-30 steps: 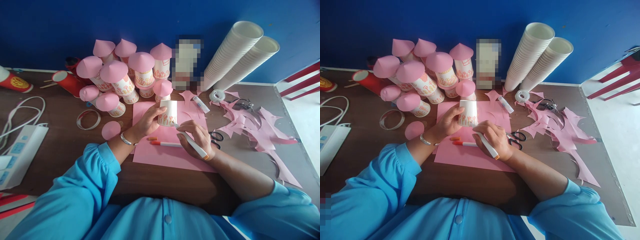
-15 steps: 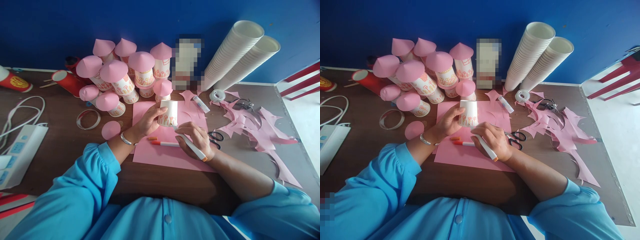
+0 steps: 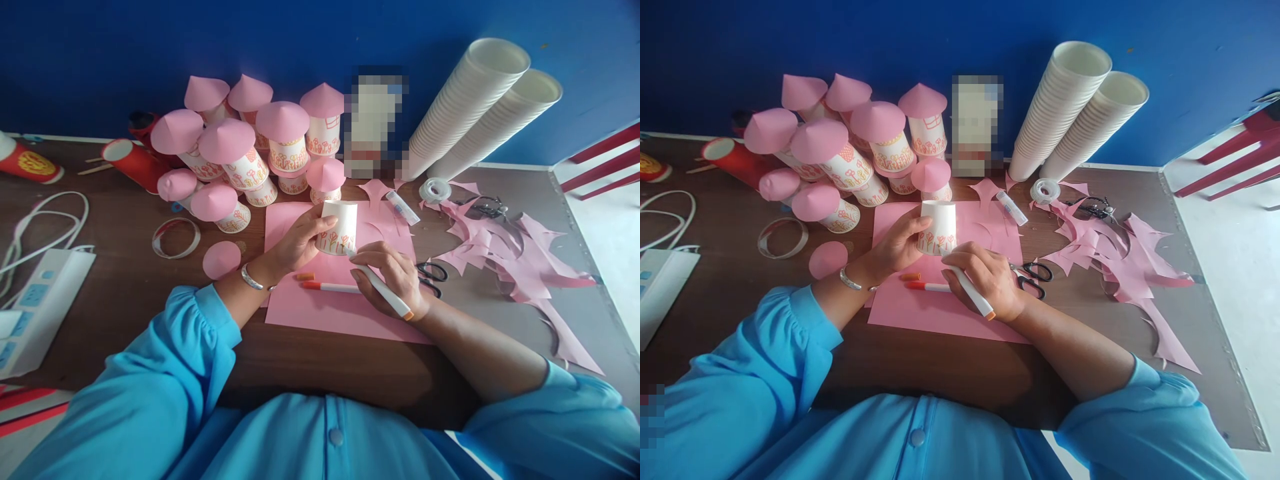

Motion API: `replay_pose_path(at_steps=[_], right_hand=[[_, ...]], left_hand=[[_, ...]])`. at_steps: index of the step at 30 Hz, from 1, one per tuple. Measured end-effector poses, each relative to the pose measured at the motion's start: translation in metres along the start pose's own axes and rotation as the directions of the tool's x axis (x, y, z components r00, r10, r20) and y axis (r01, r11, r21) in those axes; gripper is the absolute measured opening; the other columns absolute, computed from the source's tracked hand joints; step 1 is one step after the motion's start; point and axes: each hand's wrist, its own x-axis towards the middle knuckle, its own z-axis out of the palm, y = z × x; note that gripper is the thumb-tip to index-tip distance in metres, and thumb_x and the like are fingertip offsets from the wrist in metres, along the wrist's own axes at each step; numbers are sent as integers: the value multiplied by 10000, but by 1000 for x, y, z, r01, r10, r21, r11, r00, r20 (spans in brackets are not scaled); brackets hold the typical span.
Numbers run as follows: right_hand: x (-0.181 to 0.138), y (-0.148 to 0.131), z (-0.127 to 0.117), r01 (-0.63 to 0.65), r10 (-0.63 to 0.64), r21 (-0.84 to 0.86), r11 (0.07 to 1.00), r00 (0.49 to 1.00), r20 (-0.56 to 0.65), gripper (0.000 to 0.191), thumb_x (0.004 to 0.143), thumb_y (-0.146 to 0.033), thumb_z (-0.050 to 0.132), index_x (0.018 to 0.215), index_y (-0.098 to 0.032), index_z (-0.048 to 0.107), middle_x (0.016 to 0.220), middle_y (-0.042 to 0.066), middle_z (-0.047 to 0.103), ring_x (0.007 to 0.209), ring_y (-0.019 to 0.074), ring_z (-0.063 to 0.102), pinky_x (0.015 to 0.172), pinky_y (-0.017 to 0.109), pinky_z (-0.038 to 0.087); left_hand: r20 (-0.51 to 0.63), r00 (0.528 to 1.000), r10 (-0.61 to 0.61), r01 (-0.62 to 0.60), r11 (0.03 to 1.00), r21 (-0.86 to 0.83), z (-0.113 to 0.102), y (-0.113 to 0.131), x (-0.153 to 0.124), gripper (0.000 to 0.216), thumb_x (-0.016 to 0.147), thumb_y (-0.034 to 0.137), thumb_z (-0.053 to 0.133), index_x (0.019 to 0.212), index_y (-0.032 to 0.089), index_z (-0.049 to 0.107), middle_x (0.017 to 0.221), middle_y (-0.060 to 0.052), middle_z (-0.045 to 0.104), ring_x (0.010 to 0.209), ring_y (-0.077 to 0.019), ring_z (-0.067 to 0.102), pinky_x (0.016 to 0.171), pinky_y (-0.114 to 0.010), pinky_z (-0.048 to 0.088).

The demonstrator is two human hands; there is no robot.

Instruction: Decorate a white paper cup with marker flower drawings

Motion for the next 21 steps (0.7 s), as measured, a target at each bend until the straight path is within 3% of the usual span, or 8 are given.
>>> replay_pose_path(at_steps=[10, 16, 21], right_hand=[[0, 0, -2, 26, -26, 43, 999, 1000, 3, 261, 966, -114, 629, 1200, -230, 629, 889, 30, 719, 764, 186, 733, 641, 290, 601], [0, -1, -5, 26, -27, 76, 997, 999, 16, 301, 957, -105, 635, 1228, -234, 625, 912, 34, 726, 779, 191, 738, 659, 299, 619], [1, -2, -5, 15, -18, 91, 996, 999, 30, 246, 969, -116, 630, 1189, -226, 624, 904, 40, 712, 785, 192, 736, 669, 303, 621]], left_hand=[[42, 999, 8, -9, 1000, 21, -1, 0, -2, 258, 923, 402, 723, 1046, 176, 727, 892, -36, 673, 793, -156, 609, 738, -277, 540], [21, 1000, -8, 8, 1000, -22, -5, -7, 2, 379, 882, 452, 739, 1143, 177, 733, 1100, -111, 765, 1068, -270, 713, 837, -351, 593], [1, 999, -44, 44, 992, -119, -9, -12, 5, 383, 884, 470, 718, 1145, 190, 734, 1097, -116, 790, 1128, -325, 740, 917, -448, 615]])
